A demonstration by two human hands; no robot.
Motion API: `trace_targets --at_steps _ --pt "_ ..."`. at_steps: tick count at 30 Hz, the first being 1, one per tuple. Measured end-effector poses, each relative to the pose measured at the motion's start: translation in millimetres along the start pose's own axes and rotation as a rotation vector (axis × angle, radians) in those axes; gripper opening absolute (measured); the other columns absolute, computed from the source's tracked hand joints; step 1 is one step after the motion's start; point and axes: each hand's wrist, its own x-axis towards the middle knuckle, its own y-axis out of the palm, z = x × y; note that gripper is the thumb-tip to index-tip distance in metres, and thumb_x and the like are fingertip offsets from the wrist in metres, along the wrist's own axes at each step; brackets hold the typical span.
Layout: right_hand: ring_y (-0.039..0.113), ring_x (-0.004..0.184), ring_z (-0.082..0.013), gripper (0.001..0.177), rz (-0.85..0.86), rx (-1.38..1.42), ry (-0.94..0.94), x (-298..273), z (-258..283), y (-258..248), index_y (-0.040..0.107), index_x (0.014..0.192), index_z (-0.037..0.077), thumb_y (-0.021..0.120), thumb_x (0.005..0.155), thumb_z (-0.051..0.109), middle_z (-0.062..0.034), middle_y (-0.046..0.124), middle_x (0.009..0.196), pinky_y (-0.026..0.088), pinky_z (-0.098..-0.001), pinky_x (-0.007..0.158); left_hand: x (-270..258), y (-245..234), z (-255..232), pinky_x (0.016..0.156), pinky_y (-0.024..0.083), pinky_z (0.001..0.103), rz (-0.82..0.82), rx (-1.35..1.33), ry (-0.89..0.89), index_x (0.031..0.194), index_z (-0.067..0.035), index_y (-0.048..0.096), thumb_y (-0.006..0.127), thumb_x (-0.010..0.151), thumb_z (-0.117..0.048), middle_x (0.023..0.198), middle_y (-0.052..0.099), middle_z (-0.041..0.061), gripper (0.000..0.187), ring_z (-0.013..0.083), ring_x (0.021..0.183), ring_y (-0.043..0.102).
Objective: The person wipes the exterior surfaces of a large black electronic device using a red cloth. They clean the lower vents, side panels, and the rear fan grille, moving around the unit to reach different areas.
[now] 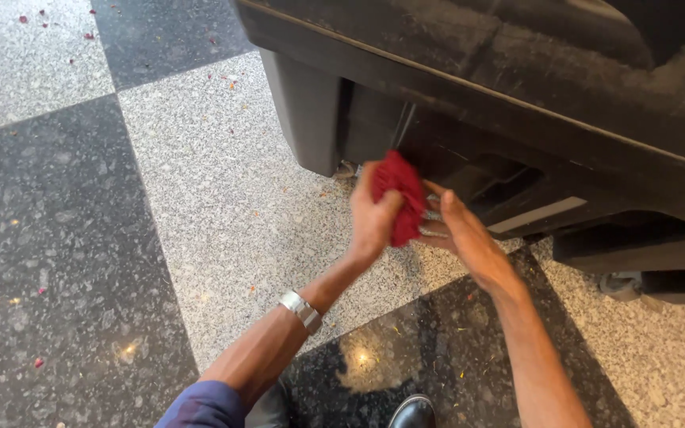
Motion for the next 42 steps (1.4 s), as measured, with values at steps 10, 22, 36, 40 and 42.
trace_targets --at_steps 10,22,36,40,42 --pt "0.059 0.106 -0.0169 0.023 -0.571 -0.151 -0.432 -37.4 38.9 -0.9 0.066 0.127 0.007 0.055 0.109 0.017 -0.0096 0.065 0.118 0.049 -0.0338 0.093 -8.4 16.2 -56.6 0.113 0.048 0.045 0.094 0.539 0.920 0.130 -0.005 0.066 0.053 0.080 -0.008 0.145 0.058 0.015 0.051 0.0291 0.129 0.055" --pt "0.028 0.154 -0.0286 0.039 -0.553 -1.489 -0.979 50.3 -65.2 15.6 0.078 0.126 0.028 0.077 0.090 0.013 -0.0034 0.048 0.156 0.029 -0.0531 0.122 -6.1 -1.1 -93.1 0.091 0.061 0.034 0.057 0.401 0.606 0.119 -0.003 0.069 0.050 0.104 0.003 0.118 0.066 0.011 0.025 0.0222 0.106 0.072" --pt "0.029 0.148 -0.0332 0.030 -0.916 -1.488 -0.878 26.4 -83.5 -63.3 0.072 0.126 0.024 0.072 0.097 0.018 -0.0048 0.038 0.157 0.015 -0.0569 0.118 -11.1 26.2 -79.5 0.092 0.057 0.038 0.215 0.456 0.585 0.124 -0.004 0.063 0.049 0.089 0.015 0.122 0.065 0.013 0.043 0.0259 0.105 0.069" --pt "0.031 0.145 -0.0490 0.026 -0.796 -1.804 -0.496 62.4 -124.2 -57.3 0.074 0.120 0.026 0.065 0.096 0.029 -0.0140 0.040 0.160 0.001 -0.0678 0.117 -6.2 36.7 -82.5 0.090 0.056 0.038 0.176 0.458 0.546 0.122 -0.006 0.065 0.049 0.091 0.012 0.119 0.065 0.012 0.039 0.0266 0.107 0.068" --pt "0.030 0.151 -0.0369 0.025 -0.902 -1.949 -0.668 61.3 -148.0 -46.6 0.072 0.127 0.028 0.059 0.105 0.028 -0.0032 0.041 0.164 -0.004 -0.0649 0.126 -7.3 30.1 -80.8 0.092 0.055 0.039 0.175 0.523 0.587 0.121 -0.006 0.065 0.051 0.090 0.011 0.120 0.066 0.011 0.038 0.0286 0.110 0.066"
